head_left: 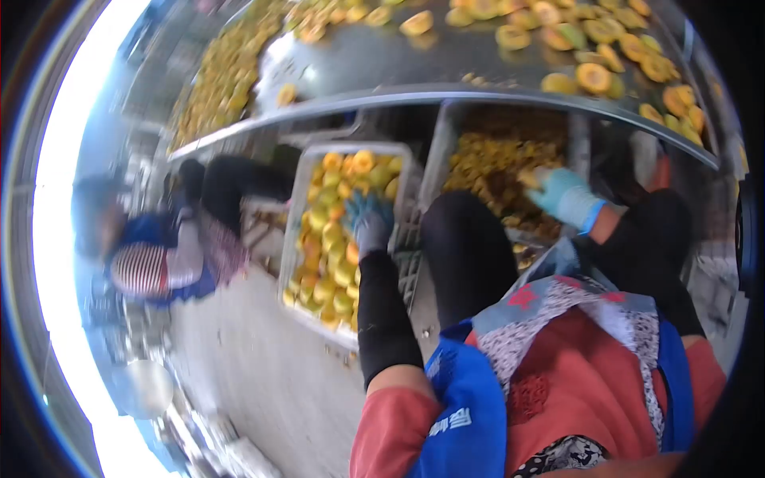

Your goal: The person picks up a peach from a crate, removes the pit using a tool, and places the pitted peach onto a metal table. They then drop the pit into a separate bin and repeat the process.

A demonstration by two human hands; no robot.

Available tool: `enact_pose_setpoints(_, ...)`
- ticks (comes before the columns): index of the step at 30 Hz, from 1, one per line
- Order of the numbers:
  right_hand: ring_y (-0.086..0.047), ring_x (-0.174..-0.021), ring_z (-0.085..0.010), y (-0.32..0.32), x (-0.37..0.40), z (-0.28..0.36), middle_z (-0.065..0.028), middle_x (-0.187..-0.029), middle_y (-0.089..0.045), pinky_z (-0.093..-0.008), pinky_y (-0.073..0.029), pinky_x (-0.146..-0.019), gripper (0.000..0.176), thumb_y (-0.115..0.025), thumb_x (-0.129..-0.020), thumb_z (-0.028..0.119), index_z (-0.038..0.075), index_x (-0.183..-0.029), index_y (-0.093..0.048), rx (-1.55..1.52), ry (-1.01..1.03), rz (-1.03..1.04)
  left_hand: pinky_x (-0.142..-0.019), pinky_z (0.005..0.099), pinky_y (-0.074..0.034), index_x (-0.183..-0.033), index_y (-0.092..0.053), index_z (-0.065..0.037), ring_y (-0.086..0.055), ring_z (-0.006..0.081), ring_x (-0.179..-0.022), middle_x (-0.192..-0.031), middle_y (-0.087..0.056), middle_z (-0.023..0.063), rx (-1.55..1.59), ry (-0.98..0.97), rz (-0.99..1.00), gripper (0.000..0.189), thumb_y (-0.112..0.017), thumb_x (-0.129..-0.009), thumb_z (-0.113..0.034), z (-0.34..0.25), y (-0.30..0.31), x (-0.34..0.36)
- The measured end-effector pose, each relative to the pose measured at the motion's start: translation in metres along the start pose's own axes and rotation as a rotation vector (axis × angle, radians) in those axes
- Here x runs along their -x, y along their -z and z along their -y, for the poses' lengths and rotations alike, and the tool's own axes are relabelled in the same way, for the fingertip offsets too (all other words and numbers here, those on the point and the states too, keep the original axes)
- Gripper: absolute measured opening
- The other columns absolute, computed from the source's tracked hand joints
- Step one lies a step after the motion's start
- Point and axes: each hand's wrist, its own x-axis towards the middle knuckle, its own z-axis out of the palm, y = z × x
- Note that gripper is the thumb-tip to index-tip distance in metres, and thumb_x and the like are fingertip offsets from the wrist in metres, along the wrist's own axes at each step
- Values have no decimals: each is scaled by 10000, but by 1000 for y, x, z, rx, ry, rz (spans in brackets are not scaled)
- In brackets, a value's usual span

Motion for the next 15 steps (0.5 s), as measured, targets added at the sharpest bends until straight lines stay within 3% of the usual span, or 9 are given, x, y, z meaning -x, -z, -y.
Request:
enact_pose_setpoints(1, -645, -784, -394, -9, 2, -7, -196, -843, -657, -493, -511, -711, 299, -547, -890, 373, 107, -1002, -624, -51, 99, -78, -1029, 670, -286, -1317, -537, -105, -344, 450, -1354, -1470, -413, 196, -71, -150, -60, 526, -481, -900, -420, 19, -49, 5)
enact_pose_setpoints(2, -642, -753, -410, -9, 4, -13, -228, -783, -645, -511, -504, -694, 334, -568, -880, 394, 71, -957, -597, -87, 200, -168, -1005, 586, -375, -1319, -532, -84, -417, 428, -1310, -1431, -462, 192, -100, -109, 119, 510, -513, -896, -368, 16, -45, -8)
enact_pose_setpoints(4, -645, -728, -410, 21, 7, 3, -225, -738, -641, -518, -504, -686, 348, -565, -884, 398, 59, -961, -569, -137, 29, -112, -911, 480, -466, -1261, -569, -45, -558, 405, -1140, -1257, -595, 199, 125, -286, 339, 431, -528, -911, -294, 45, -51, -44)
enact_pose_setpoints(6, -644, -845, -387, 48, 10, 15, -197, -920, -663, -506, -500, -761, 334, -539, -887, 373, 85, -1040, -611, -176, -157, -38, -799, 419, -501, -1189, -599, -1, -623, 385, -905, -1014, -670, 185, 546, 173, 81, 345, -534, -929, -220, 17, 16, -69)
enact_pose_setpoints(8, -643, -814, -401, 54, 11, 13, -213, -869, -661, -514, -498, -736, 357, -559, -879, 390, 55, -1001, -580, -219, -168, -67, -791, 431, -499, -1157, -601, 28, -621, 386, -848, -939, -672, 206, 619, -9, -210, 354, -528, -951, -250, -40, 116, -107)
enact_pose_setpoints(10, -642, -790, -406, 57, 15, 5, -206, -843, -663, -514, -498, -723, 352, -560, -880, 395, 63, -998, -574, -226, -155, -65, -823, 410, -492, -1164, -601, 29, -626, 379, -923, -1005, -667, 232, 1107, -180, -132, 393, -522, -961, -298, -122, 202, -121)
enact_pose_setpoints(13, -645, -715, -389, 49, 20, -4, -176, -765, -662, -499, -502, -665, 331, -566, -879, 405, 82, -945, -597, -216, -84, -147, -874, 403, -483, -1280, -510, 30, -626, 373, -1034, -1115, -645, 251, 1073, -483, 124, 495, -554, -948, -335, -205, 215, -171)
enact_pose_setpoints(15, -643, -661, -373, 49, 30, -7, -157, -709, -655, -491, -501, -603, 308, -570, -878, 407, 104, -876, -625, -194, -21, -250, -905, 410, -476, -1371, -430, -10, -616, 378, -1076, -1180, -625, 248, 971, -510, 262, 586, -594, -920, -348, -257, 200, -209)
